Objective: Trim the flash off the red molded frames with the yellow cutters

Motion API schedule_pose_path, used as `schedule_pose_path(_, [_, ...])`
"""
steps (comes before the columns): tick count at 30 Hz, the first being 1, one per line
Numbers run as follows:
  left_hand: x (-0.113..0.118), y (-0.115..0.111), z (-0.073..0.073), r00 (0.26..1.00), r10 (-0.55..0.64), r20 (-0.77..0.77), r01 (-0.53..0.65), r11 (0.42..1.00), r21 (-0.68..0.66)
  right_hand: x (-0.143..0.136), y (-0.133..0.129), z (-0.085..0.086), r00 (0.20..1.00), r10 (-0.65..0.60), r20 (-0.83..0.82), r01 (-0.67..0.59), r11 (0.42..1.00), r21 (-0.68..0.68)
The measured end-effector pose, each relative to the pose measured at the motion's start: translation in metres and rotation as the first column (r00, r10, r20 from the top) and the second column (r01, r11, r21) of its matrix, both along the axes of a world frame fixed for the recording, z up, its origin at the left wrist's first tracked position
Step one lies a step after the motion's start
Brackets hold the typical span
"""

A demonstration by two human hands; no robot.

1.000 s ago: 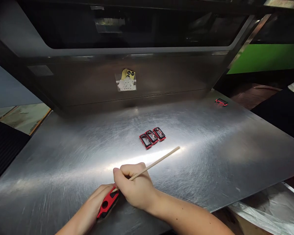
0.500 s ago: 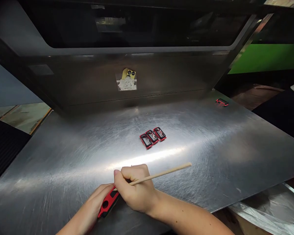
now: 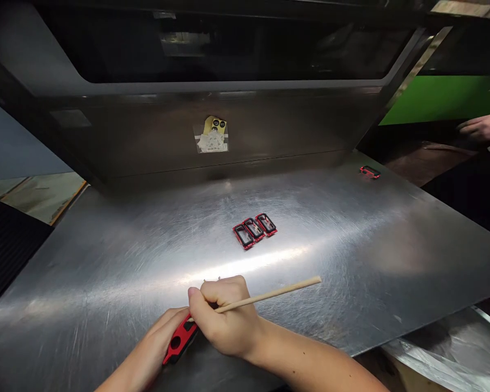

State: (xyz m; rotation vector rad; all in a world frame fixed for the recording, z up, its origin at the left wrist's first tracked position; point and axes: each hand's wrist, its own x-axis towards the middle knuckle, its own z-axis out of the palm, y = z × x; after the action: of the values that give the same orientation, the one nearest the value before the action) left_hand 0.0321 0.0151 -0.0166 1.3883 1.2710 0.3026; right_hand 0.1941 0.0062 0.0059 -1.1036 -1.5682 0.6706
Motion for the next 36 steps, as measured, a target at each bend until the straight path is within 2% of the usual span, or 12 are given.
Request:
schedule_pose_path(4, [0.000, 0.000, 0.002, 1.000, -0.023, -0.012, 0.023, 1.000, 0.015, 0.000, 0.000, 0.000, 0.998, -0.056, -0.014, 0.057, 0.998, 0.018])
schedule_pose_path(8, [0.001, 0.001, 0.002, 1.000, -0.014, -0.013, 0.013, 1.000, -0.010, 0.000, 0.000, 0.000, 1.000, -0.007, -0.012, 0.007, 1.000, -0.003])
schedule_pose_path(12, [-0.001, -0.001, -0.006, 1.000, -0.002, -0.001, 0.002, 1.000, 0.005, 0.000, 0.000, 0.000, 0.999, -0.036, -0.001, 0.036, 0.999, 0.020])
schedule_pose_path(18, [-0.005, -0.003, -0.017, 1.000, 0.006, 0.029, -0.007, 1.000, 0.027, 0.000, -0.001, 0.001, 1.000, -0.011, -0.027, 0.010, 0.999, -0.054])
schedule_pose_path(23, [-0.007, -0.004, -0.017, 0.999, -0.012, 0.052, 0.009, 0.999, 0.052, 0.001, -0.001, 0.001, 0.995, -0.090, -0.030, 0.088, 0.994, -0.057])
schedule_pose_path(29, [-0.007, -0.003, -0.017, 0.999, 0.014, 0.047, -0.016, 1.000, 0.027, 0.002, -0.001, 0.001, 0.998, -0.022, -0.058, 0.014, 0.991, -0.131])
schedule_pose_path(34, [-0.006, -0.002, -0.014, 0.997, 0.012, 0.078, -0.015, 0.999, 0.036, 0.002, -0.002, 0.000, 0.996, -0.074, -0.055, 0.067, 0.991, -0.114])
schedule_pose_path(36, [-0.006, -0.002, -0.013, 0.994, 0.046, 0.100, -0.049, 0.998, 0.029, 0.003, -0.001, 0.000, 0.993, -0.096, -0.071, 0.092, 0.994, -0.065])
